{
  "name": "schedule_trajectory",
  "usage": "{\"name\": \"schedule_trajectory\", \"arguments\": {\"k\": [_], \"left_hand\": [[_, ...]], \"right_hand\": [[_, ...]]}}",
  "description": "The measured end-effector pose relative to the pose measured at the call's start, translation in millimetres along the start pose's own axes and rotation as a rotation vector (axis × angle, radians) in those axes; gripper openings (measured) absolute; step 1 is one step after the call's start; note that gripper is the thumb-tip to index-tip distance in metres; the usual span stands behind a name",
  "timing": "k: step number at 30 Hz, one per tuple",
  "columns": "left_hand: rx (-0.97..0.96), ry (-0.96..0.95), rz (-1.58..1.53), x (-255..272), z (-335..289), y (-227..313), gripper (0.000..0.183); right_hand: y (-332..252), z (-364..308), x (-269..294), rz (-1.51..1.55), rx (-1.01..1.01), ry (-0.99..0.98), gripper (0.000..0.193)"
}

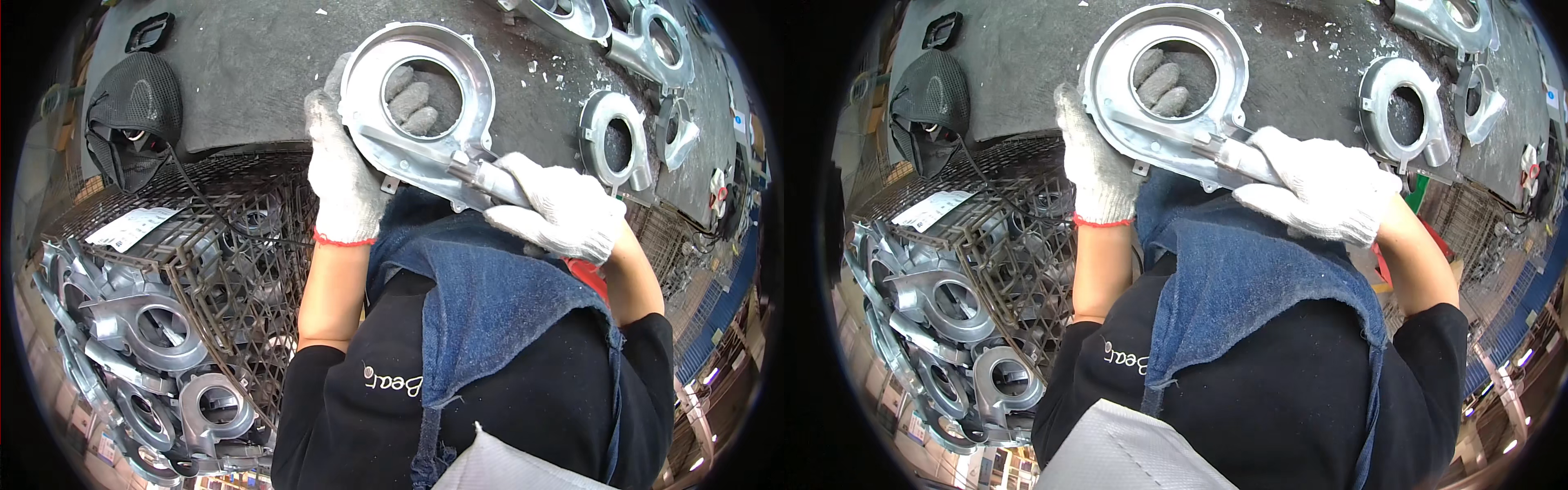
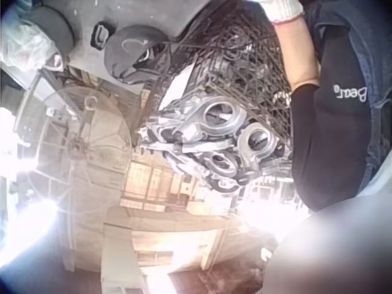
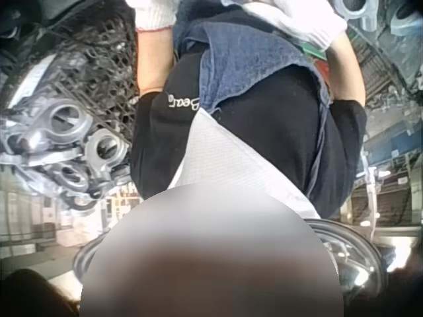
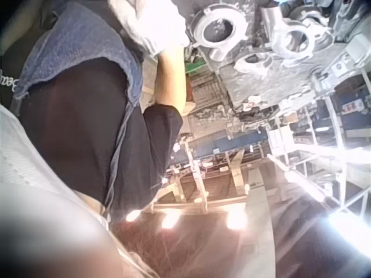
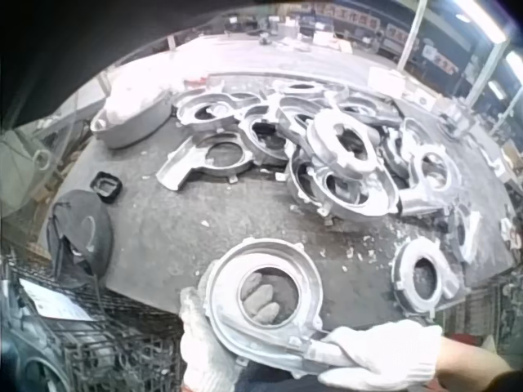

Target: The person files the edges of a cast metal component with a hand file to remove burrs and smooth the surface.

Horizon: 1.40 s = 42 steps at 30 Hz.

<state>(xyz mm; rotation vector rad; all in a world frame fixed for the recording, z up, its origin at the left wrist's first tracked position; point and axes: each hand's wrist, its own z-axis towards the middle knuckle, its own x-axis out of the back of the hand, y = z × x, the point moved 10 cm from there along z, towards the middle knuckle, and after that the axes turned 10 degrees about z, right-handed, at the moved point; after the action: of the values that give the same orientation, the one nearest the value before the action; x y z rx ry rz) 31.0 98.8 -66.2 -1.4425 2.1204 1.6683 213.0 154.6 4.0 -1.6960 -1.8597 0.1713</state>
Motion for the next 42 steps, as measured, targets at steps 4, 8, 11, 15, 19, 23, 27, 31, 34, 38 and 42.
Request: {"name": "schedule_trajectory", "arguments": {"k": [4,8,11,15,19,23,27,31,34,38,42], "left_hand": [[-0.018,-0.023,0.050,-1.5,-3.8,1.5,0.074],[-0.004,-0.016,0.067,0.4,-2.7,-1.8,0.074],[-0.008,-0.013,0.084,-3.8,-3.4,-1.9,0.074],[-0.057,-0.026,0.098,-6.1,-6.0,4.7,0.070],[-0.137,-0.008,0.248,-9.5,-13.6,9.2,0.059],[-0.422,0.106,0.711,29.3,-2.7,8.2,0.053],[-0.348,-0.217,0.240,-12.0,-21.5,14.7,0.059],[-0.255,0.065,0.549,1.6,-14.1,8.9,0.061],[-0.225,0.225,0.528,12.1,-14.3,14.1,0.061],[-0.149,-0.048,0.373,-3.8,-15.4,0.2,0.053],[-0.191,-0.033,0.417,-3.1,-18.9,-1.0,0.055]], "right_hand": [[2.3,1.2,-2.1,0.128,-0.105,-0.020,0.045],[5.1,1.9,-1.4,-0.072,0.017,0.026,0.044],[2.3,4.3,-1.0,-0.094,0.015,0.047,0.048],[1.9,0.0,0.0,-0.106,-0.022,-0.002,0.051],[5.1,-8.3,29.9,0.208,-0.077,0.131,0.044],[-3.0,-0.9,40.9,0.128,-0.039,0.150,0.040],[-9.1,1.4,39.7,0.161,-0.101,0.113,0.038],[-5.1,4.1,37.9,0.191,-0.051,0.119,0.038],[-0.6,-0.9,37.6,0.159,-0.181,0.052,0.039],[25.6,-4.7,46.6,0.063,-0.099,0.154,0.043],[36.0,-9.6,52.1,0.021,-0.141,0.190,0.052]]}}
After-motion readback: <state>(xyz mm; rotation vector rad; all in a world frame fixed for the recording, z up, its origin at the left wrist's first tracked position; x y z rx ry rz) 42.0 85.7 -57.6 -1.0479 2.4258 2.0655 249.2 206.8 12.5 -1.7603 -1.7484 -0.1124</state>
